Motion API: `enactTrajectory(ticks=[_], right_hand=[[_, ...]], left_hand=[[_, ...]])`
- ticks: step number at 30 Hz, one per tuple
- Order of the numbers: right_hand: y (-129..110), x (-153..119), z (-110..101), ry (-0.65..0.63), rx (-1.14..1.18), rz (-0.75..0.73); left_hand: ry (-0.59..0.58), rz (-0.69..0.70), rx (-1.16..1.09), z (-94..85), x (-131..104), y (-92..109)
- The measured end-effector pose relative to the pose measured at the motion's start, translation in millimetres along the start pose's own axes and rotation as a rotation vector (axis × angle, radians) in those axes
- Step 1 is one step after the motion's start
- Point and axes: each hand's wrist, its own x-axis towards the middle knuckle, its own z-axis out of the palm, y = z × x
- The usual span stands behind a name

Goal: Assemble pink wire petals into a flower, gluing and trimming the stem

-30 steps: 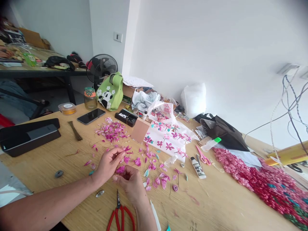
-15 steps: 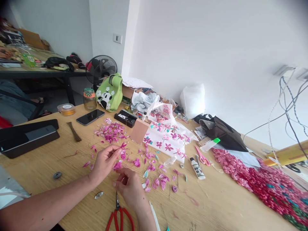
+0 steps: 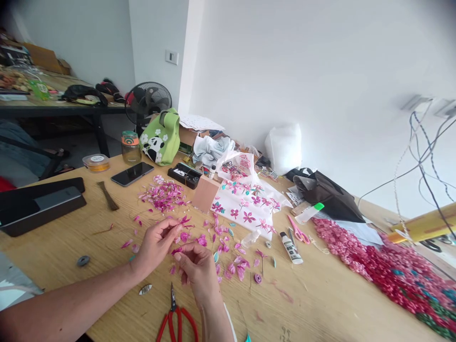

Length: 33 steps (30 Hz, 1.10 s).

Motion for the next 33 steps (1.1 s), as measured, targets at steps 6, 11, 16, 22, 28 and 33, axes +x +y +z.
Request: enactTrajectory(ticks=[6,11,16,22,28,33], right_hand=[[0,-2,4,0.026,-0.127,-0.196],[2,-5,5,0.064,-0.479,-0.458],[7,-6,7,0.077,-0.718,-0.658],[11,-5,6,0.083,-0.791,-0.692],[8,-5,6,0.095,-0.777,-0.639],[6,-6,6,0.078,-0.78,-0.578]], left_hand=[[0.006,-0.073,-0.022,-0.6,4,-5],[0.011,-0.082,-0.131,-0.7,3,-2],[0.024,-0.069,-0.194,-0.2,3,3],[0.037,-0.052,-0.135,-1.1,3,4],[0.008,-0.102,-0.104,-1.6,5,4],[-0.025,-0.14,-0.129,-1.1,7,1]])
